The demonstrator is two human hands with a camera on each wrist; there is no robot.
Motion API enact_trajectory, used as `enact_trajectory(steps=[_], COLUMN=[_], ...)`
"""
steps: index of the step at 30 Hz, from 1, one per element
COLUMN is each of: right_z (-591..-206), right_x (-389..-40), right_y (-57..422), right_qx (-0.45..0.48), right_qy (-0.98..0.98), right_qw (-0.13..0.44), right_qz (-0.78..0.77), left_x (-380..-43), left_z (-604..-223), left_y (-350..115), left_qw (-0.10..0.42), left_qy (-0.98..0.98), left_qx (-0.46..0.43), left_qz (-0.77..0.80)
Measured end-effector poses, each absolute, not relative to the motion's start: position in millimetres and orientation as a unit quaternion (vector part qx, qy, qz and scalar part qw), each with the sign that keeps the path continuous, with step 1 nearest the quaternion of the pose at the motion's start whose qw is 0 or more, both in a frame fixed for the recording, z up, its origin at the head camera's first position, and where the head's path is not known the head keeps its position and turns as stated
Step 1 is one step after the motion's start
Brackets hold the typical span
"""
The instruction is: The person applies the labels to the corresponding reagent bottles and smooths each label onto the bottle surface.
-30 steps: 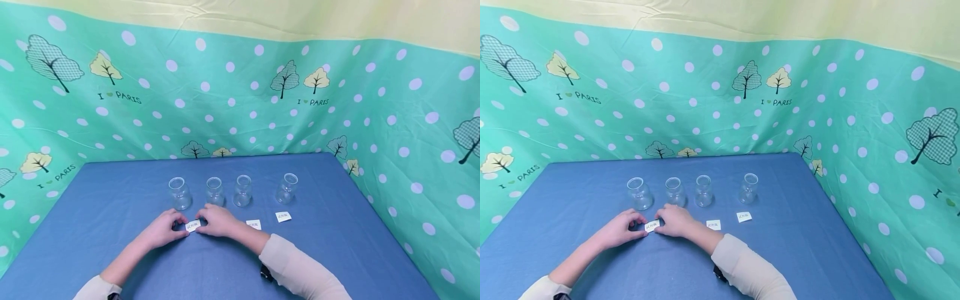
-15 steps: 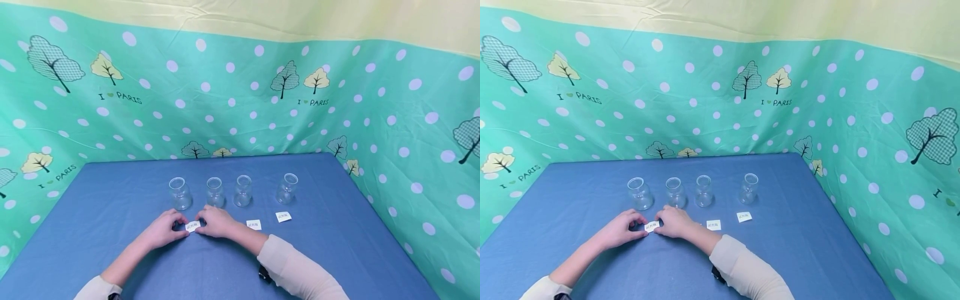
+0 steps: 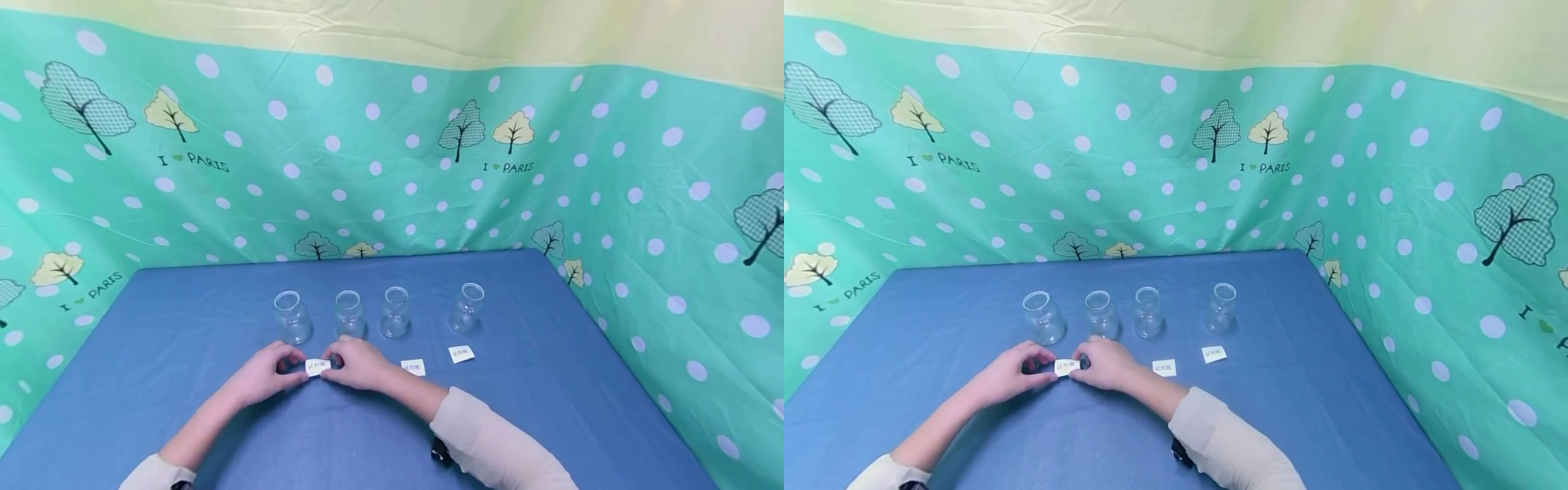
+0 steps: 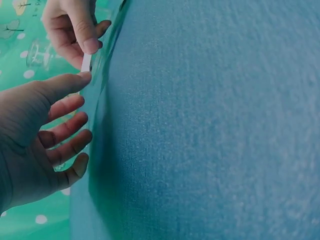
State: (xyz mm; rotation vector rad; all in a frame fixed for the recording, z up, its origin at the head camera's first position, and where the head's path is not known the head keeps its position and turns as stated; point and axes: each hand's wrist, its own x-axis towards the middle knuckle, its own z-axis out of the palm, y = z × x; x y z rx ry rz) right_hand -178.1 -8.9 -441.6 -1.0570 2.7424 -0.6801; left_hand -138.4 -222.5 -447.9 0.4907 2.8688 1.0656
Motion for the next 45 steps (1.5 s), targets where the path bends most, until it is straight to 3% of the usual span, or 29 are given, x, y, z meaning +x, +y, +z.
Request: enact_trajectory(steps=[17,29,34,45], right_z=[-437,-432,-430,-430], right_x=[-173,-163,-156,-152], right_y=[2,8,10,16], right_qx=[-0.314,-0.335,-0.350,-0.367], right_qy=[0.905,0.885,0.878,0.836], right_qw=[0.046,-0.028,-0.041,-0.043], right_qz=[-0.281,-0.323,-0.323,-0.406], left_x=[-137,-137,-137,-133], left_z=[-444,-442,-436,-424], left_y=[-217,-212,-206,-198], left_qw=[0.094,0.090,0.079,0.105], left_qy=[0.865,0.859,0.856,0.840], left_qx=[0.147,0.153,0.182,0.210], left_qz=[0.470,0.480,0.477,0.489])
